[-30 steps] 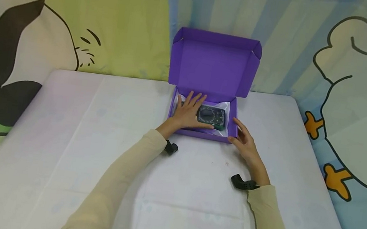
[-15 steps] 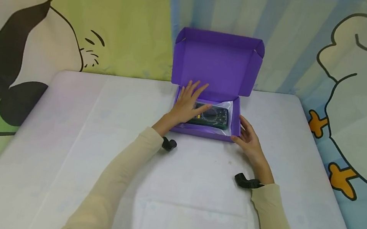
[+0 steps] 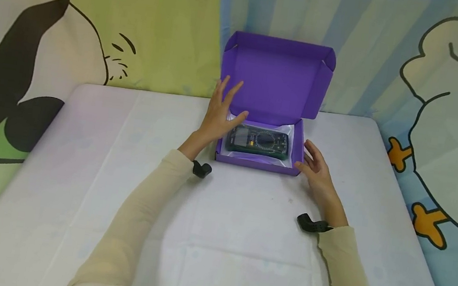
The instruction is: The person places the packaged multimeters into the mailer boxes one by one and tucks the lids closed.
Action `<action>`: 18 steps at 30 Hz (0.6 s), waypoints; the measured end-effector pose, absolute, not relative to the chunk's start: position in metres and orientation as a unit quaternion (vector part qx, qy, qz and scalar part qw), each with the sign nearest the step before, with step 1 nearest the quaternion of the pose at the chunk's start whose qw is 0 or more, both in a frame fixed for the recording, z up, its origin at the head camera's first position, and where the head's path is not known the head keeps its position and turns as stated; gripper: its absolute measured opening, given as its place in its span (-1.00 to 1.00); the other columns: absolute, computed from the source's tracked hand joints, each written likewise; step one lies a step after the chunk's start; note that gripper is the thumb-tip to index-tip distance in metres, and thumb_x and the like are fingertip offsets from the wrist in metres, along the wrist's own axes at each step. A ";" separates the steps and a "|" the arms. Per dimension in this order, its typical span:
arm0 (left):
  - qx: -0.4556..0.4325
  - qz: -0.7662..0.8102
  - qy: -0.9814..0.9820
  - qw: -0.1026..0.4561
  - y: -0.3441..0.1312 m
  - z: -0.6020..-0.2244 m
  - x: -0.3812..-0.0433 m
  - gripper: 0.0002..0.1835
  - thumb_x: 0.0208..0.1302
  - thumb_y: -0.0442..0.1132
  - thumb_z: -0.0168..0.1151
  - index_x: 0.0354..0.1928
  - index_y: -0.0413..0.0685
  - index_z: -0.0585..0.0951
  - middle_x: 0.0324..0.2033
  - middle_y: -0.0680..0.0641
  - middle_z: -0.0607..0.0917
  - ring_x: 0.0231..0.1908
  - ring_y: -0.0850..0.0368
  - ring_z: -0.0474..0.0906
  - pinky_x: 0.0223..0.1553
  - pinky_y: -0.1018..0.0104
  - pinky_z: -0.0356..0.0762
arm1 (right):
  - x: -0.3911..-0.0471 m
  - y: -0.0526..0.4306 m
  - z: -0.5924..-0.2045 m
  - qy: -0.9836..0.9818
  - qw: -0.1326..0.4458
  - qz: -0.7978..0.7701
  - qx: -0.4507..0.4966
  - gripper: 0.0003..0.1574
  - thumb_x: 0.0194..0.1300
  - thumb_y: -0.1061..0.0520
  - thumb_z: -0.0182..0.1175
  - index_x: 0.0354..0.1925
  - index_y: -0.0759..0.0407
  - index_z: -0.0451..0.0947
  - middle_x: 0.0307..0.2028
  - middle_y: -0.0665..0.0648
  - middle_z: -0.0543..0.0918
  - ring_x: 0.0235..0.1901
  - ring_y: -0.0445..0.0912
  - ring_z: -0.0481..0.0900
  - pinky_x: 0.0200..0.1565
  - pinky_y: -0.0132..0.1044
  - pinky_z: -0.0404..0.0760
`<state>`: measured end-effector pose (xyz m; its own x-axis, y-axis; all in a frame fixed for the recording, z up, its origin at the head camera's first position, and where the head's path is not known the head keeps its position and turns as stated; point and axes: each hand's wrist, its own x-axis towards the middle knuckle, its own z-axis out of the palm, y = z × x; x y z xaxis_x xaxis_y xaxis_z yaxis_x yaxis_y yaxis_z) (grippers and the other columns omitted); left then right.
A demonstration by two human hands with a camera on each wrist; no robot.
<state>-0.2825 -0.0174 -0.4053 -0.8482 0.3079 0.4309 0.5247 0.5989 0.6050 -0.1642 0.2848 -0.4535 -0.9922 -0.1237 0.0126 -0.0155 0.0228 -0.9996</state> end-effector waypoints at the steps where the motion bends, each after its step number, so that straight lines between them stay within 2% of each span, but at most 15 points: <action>1: -0.232 -0.386 -0.879 0.155 -0.020 -0.403 -0.284 -0.19 0.21 0.14 0.12 0.42 0.43 -0.05 0.46 -0.01 -0.22 0.45 0.04 -0.44 0.39 -0.11 -0.20 | -0.165 0.285 -0.450 0.715 0.037 -0.697 -0.050 -0.09 0.29 0.20 0.15 0.45 -0.02 -0.08 0.46 0.06 -0.06 0.43 0.06 -0.05 0.23 -0.50 0.30; 4: -0.220 -0.423 -0.862 0.170 -0.026 -0.396 -0.287 -0.18 0.22 0.10 0.13 0.43 0.36 -0.06 0.45 -0.04 -0.18 0.45 0.10 -0.32 0.38 -0.08 -0.09 | -0.171 0.284 -0.434 0.712 0.022 -0.699 -0.060 -0.08 0.30 0.23 0.11 0.45 -0.02 -0.13 0.47 0.03 -0.13 0.45 0.05 -0.15 0.26 -0.45 0.27; 7: -0.197 -0.481 -0.843 0.138 -0.031 -0.391 -0.289 -0.16 0.23 0.10 0.12 0.43 0.40 -0.12 0.45 -0.03 -0.22 0.44 0.18 -0.24 0.36 -0.09 -0.02 | -0.181 0.281 -0.413 0.709 -0.002 -0.702 -0.063 -0.06 0.30 0.24 0.11 0.46 -0.02 -0.16 0.47 -0.03 -0.18 0.46 -0.01 -0.22 0.33 -0.31 0.19; 10: -0.180 -0.535 -0.820 0.097 -0.036 -0.389 -0.291 -0.18 0.26 0.10 0.09 0.43 0.48 -0.16 0.45 0.00 -0.23 0.43 0.17 -0.19 0.34 -0.15 -0.02 | -0.192 0.277 -0.394 0.716 -0.018 -0.696 -0.057 -0.01 0.28 0.24 0.12 0.46 -0.08 -0.21 0.46 -0.11 -0.24 0.46 -0.10 -0.28 0.40 -0.15 0.02; 14: -0.169 -0.590 -0.788 0.055 -0.041 -0.372 -0.285 -0.22 0.35 -0.05 0.02 0.46 0.23 -0.17 0.44 -0.10 -0.14 0.43 -0.03 -0.14 0.36 -0.14 -0.06 | -0.207 0.271 -0.368 0.733 -0.014 -0.678 -0.047 0.15 0.23 0.32 0.07 0.44 -0.25 -0.42 0.45 -0.17 -0.40 0.46 -0.15 -0.38 0.43 -0.06 -0.24; 16: -0.160 -0.613 -0.773 0.031 -0.043 -0.369 -0.286 -0.22 0.37 -0.09 -0.01 0.47 0.09 -0.20 0.44 -0.15 -0.12 0.43 -0.09 -0.14 0.39 -0.06 -0.08 | -0.213 0.270 -0.359 0.739 -0.007 -0.673 -0.036 0.21 0.18 0.37 0.01 0.42 -0.31 -0.52 0.44 -0.18 -0.47 0.45 -0.16 -0.43 0.42 -0.04 -0.32; 18: -0.153 -0.632 -0.760 0.011 -0.044 -0.371 -0.291 -0.23 0.39 -0.08 -0.05 0.46 0.07 -0.23 0.43 -0.20 -0.11 0.43 -0.11 -0.15 0.41 0.04 -0.08 | -0.217 0.270 -0.353 0.735 0.004 -0.678 -0.016 0.23 0.16 0.39 -0.03 0.40 -0.37 -0.56 0.43 -0.20 -0.50 0.45 -0.16 -0.46 0.42 -0.02 -0.36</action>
